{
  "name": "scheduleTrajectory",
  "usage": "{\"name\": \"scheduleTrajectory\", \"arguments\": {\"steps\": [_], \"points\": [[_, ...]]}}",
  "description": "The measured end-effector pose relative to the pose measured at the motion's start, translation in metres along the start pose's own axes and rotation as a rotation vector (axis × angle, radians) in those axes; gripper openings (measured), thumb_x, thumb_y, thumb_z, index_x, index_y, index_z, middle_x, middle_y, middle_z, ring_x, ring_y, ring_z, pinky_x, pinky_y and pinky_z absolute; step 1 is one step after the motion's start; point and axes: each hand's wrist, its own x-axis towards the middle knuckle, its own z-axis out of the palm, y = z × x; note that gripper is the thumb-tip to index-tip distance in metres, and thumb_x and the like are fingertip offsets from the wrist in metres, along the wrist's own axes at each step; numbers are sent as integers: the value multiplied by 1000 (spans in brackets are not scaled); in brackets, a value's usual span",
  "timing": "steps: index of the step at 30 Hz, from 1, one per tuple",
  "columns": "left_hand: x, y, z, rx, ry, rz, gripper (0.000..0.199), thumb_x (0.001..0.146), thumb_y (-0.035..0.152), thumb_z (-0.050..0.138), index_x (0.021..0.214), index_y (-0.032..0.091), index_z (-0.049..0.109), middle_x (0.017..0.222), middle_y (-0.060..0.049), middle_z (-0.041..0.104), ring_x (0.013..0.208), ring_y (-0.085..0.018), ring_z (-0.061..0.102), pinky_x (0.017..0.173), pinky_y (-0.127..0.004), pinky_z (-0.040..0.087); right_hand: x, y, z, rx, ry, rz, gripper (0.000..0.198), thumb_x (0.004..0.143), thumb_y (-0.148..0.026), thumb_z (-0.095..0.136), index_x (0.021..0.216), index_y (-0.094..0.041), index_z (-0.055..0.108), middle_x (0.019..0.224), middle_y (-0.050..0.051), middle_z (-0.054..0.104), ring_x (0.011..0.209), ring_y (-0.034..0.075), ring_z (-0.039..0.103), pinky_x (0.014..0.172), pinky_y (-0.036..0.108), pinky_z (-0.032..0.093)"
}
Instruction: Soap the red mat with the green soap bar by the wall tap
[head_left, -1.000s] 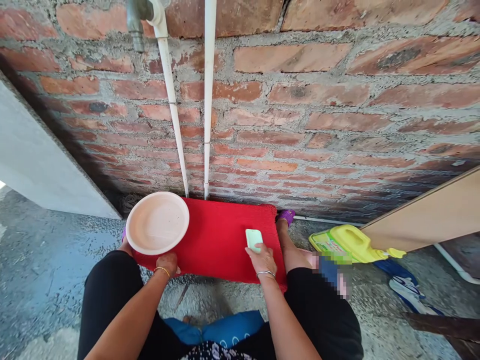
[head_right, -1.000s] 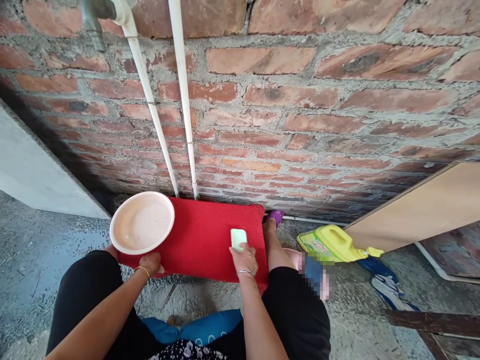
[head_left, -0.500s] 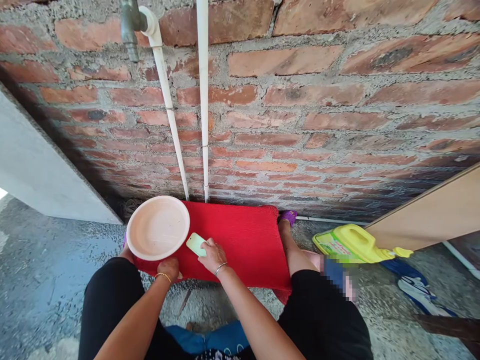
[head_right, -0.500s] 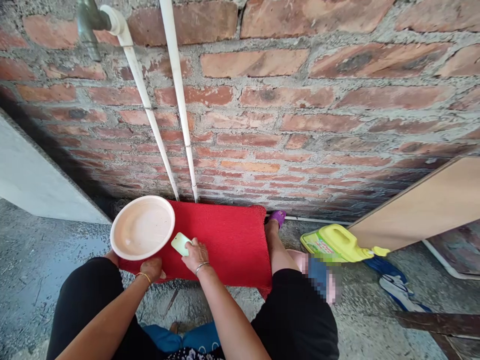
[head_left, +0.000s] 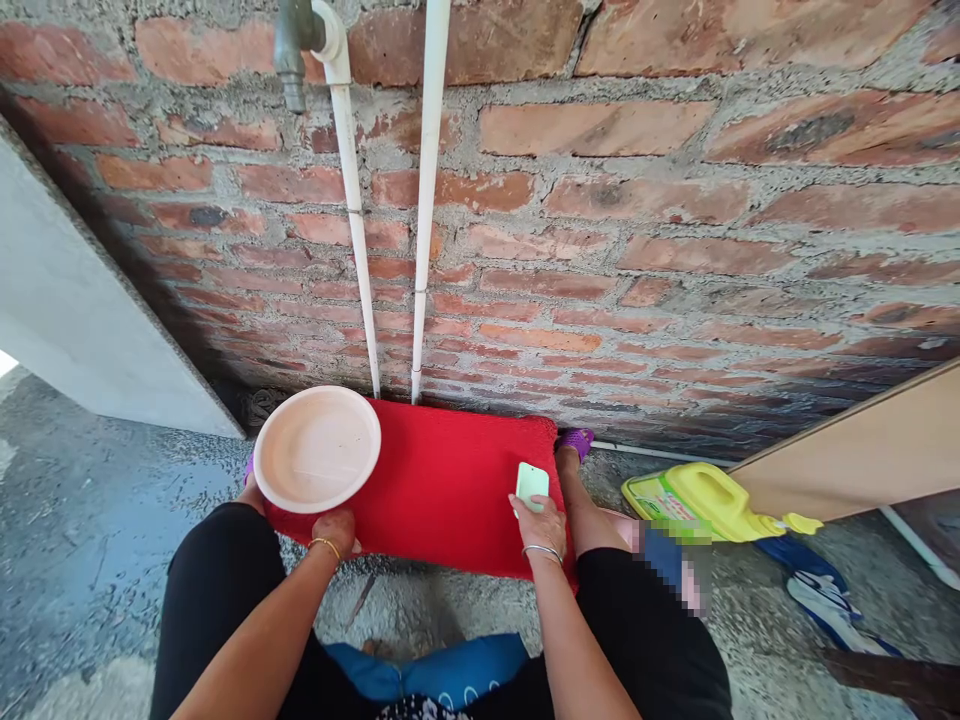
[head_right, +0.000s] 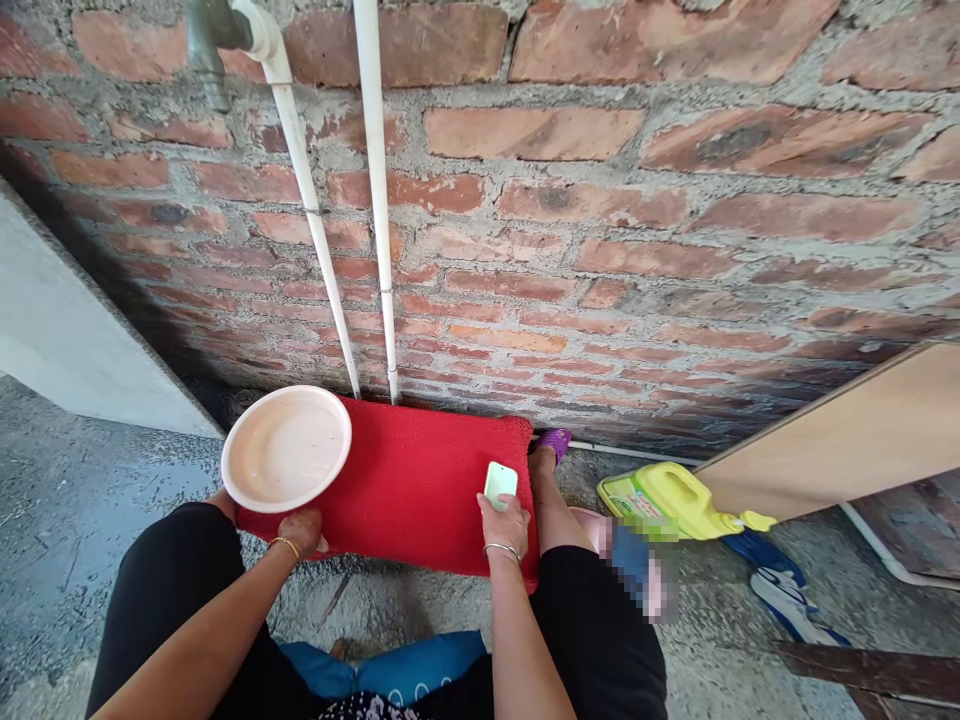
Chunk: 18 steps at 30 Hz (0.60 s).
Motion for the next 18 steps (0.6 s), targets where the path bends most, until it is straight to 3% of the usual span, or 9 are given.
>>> {"name": "scheduleTrajectory", "arguments": {"steps": [4, 9, 14, 16, 18], "points": [[-2, 2, -2, 6, -1, -14, 36, 63, 15, 70, 99, 13, 71, 111, -17, 71, 107, -27, 65, 85, -31, 52, -15, -16, 18, 46, 7, -85, 46, 80, -52, 56, 113, -21, 59, 106, 12, 59, 88, 22, 61, 71, 30, 46], [-3, 3, -3, 10, -3, -23, 35, 63, 15, 70, 98, 13, 71, 112, -18, 70, 107, -27, 65, 84, -31, 53, -64, -77, 60, -37, -216, -548, 32, 75, -38, 66, 104, -26, 62, 107, 3, 58, 87, 16, 60, 74, 25, 43], [-3, 3, -5, 5, -9, -33, 36, 64, 18, 72, 99, 14, 71, 112, -18, 70, 108, -27, 65, 86, -31, 52, -91, -117, 85, -199, -423, -935, 32, 70, -28, 70, 102, -26, 65, 109, 3, 57, 94, 17, 58, 81, 26, 41], [-4, 4, -6, 4, -20, -33, 38, 63, 18, 72, 100, 13, 71, 112, -19, 70, 109, -27, 64, 87, -31, 52, -83, -119, 84, -227, -423, -943, 32, 70, -27, 70, 101, -26, 65, 109, 3, 57, 95, 17, 57, 83, 27, 41], [-5, 5, -8, 4, -31, -30, 39, 63, 17, 72, 102, 12, 71, 112, -19, 70, 109, -27, 64, 87, -31, 52, -66, -112, 75, -210, -361, -821, 32, 71, -30, 69, 102, -26, 65, 108, 2, 57, 94, 17, 58, 82, 26, 41]]}}
